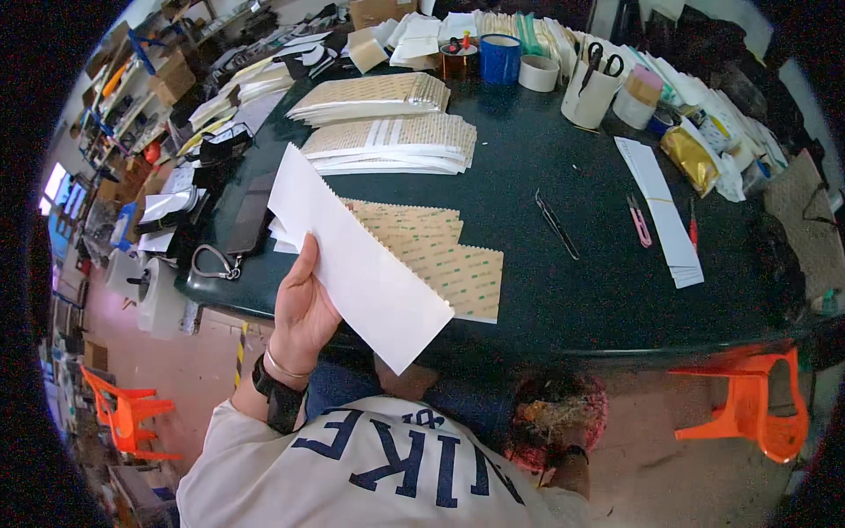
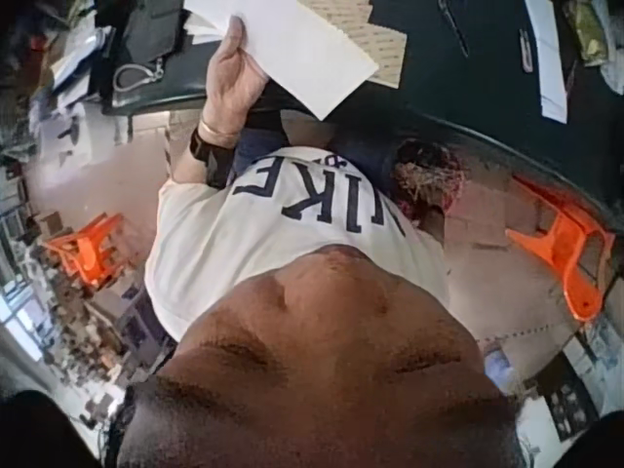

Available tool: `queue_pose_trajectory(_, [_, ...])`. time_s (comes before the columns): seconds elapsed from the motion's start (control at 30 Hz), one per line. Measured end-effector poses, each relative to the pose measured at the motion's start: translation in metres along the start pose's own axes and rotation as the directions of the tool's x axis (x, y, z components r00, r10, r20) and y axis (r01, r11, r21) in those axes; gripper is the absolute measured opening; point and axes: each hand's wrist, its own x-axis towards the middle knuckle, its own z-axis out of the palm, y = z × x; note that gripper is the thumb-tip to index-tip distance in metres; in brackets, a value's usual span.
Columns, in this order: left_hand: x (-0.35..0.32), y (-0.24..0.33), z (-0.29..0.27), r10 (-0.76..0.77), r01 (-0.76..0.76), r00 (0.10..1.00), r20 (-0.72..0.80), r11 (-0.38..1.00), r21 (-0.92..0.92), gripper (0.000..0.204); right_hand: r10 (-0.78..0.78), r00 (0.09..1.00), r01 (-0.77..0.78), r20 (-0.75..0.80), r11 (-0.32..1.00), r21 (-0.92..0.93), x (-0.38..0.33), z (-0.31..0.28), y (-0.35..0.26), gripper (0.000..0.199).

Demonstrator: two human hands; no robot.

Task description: Peeling and applying small adhesive labels onto sheets at a manual assembly station.

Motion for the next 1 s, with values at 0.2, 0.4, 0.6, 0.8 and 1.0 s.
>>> queue_pose_trajectory(0.2, [-0.007,0.009,-0.007,-0.069,0.07,0.997,0.018,0.994,-0.079,0.053,0.013,0.992,-0.01,-0.126,1.0,0.024,-0.054,-0.024,-0.004,0.031])
queue_pose_trajectory(0.4, [-0.009,0.009,-0.012,-0.118,0.126,0.991,0.06,0.978,-0.167,0.054,-0.273,0.961,0.191,0.048,0.777,0.599,-0.205,-0.185,-0.079,0.023])
queue_pose_trajectory(0.6, [-0.014,0.007,-0.012,-0.147,0.162,0.986,0.084,0.965,-0.205,0.055,-0.715,0.535,0.681,-0.451,0.049,0.73,-0.364,-0.322,-0.181,0.014])
queue_pose_trajectory(0.8, [-0.024,0.012,-0.014,-0.128,0.129,0.992,0.016,0.983,-0.132,0.056,-0.666,0.417,0.704,-0.619,-0.194,0.683,-0.423,-0.359,-0.276,0.016])
queue_pose_trajectory(1.0, [-0.038,0.014,-0.016,-0.103,0.098,0.991,-0.083,0.993,-0.066,0.057,-0.723,0.355,0.868,-0.593,0.019,0.496,-0.437,-0.348,-0.311,0.015])
